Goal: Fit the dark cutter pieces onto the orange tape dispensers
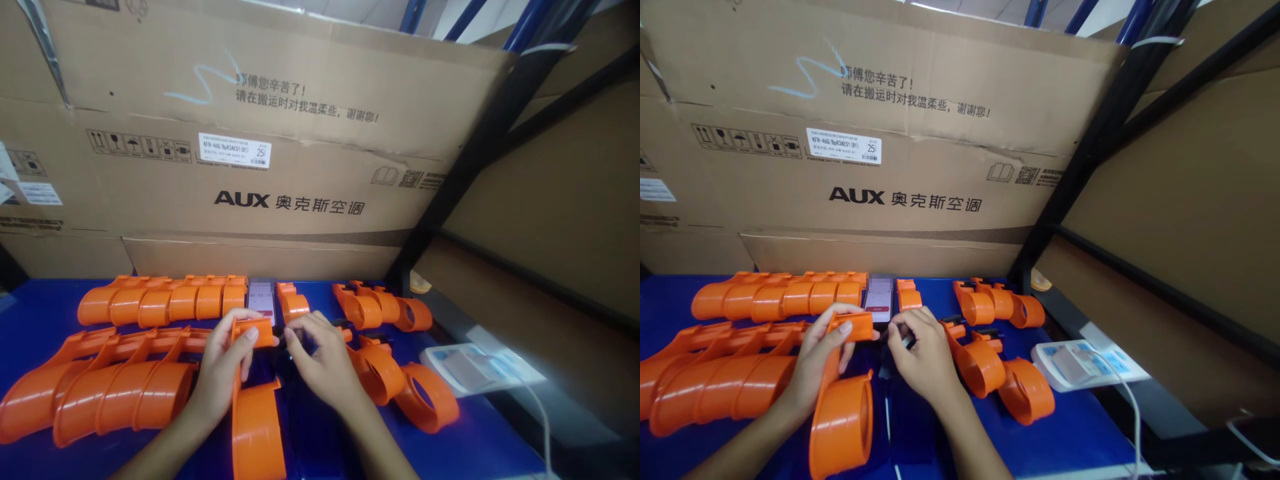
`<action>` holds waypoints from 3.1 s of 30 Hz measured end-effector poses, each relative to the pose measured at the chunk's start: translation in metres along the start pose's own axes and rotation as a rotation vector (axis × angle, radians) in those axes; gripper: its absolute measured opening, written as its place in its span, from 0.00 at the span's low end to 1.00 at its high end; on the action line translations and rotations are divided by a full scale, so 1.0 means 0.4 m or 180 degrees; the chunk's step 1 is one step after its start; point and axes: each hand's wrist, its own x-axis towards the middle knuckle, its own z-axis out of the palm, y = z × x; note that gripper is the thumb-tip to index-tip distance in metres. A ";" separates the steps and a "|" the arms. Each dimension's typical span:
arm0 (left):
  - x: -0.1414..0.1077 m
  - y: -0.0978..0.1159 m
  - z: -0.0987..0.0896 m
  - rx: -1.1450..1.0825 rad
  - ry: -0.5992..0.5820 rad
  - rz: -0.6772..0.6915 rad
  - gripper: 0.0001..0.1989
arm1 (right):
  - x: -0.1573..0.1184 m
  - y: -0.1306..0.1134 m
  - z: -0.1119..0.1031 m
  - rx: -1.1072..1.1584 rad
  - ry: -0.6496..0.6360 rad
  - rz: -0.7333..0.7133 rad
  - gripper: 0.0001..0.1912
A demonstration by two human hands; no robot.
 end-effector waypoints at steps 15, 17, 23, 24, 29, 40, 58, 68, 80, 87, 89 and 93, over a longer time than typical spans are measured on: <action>0.003 -0.001 0.000 0.0025 -0.0032 -0.0014 0.16 | -0.003 0.006 0.006 -0.0157 -0.0348 -0.0038 0.08; 0.003 0.008 0.003 0.0009 -0.0007 -0.0034 0.16 | -0.003 0.013 0.006 -0.0254 -0.0274 0.0001 0.09; 0.009 0.022 0.002 -0.0083 0.0113 -0.0116 0.16 | -0.001 0.015 0.008 -0.0233 -0.0110 0.0054 0.12; 0.011 0.021 0.002 -0.0164 0.0163 -0.0133 0.16 | -0.002 0.011 0.006 -0.0151 -0.0059 0.0024 0.11; 0.019 0.022 0.016 -0.0803 0.0776 0.0088 0.20 | -0.022 -0.013 -0.012 0.0490 -0.0055 -0.0637 0.15; 0.027 0.016 0.019 -0.0911 0.0883 0.0267 0.32 | -0.043 -0.029 -0.003 0.0325 0.0231 -0.0598 0.32; 0.015 -0.006 0.015 -0.0671 0.0461 0.0226 0.21 | 0.021 0.099 -0.017 -0.0908 0.1505 0.0592 0.31; 0.010 -0.002 0.018 -0.0676 0.0356 0.0251 0.21 | 0.023 0.108 -0.005 -0.1196 0.0908 0.0997 0.29; 0.011 0.006 0.022 -0.0695 0.0273 0.0198 0.20 | 0.015 0.115 0.013 -0.1121 0.0950 0.0918 0.23; 0.018 -0.008 0.010 -0.0551 0.0200 0.0184 0.17 | -0.008 0.023 -0.059 -0.1328 0.1251 0.0183 0.15; 0.019 -0.014 0.007 -0.0475 0.0142 0.0154 0.16 | -0.035 0.005 -0.106 -0.1855 0.1116 0.0304 0.16; 0.016 -0.019 0.006 -0.0345 0.0064 0.0183 0.14 | -0.112 0.010 -0.179 -0.2818 0.0467 0.0427 0.20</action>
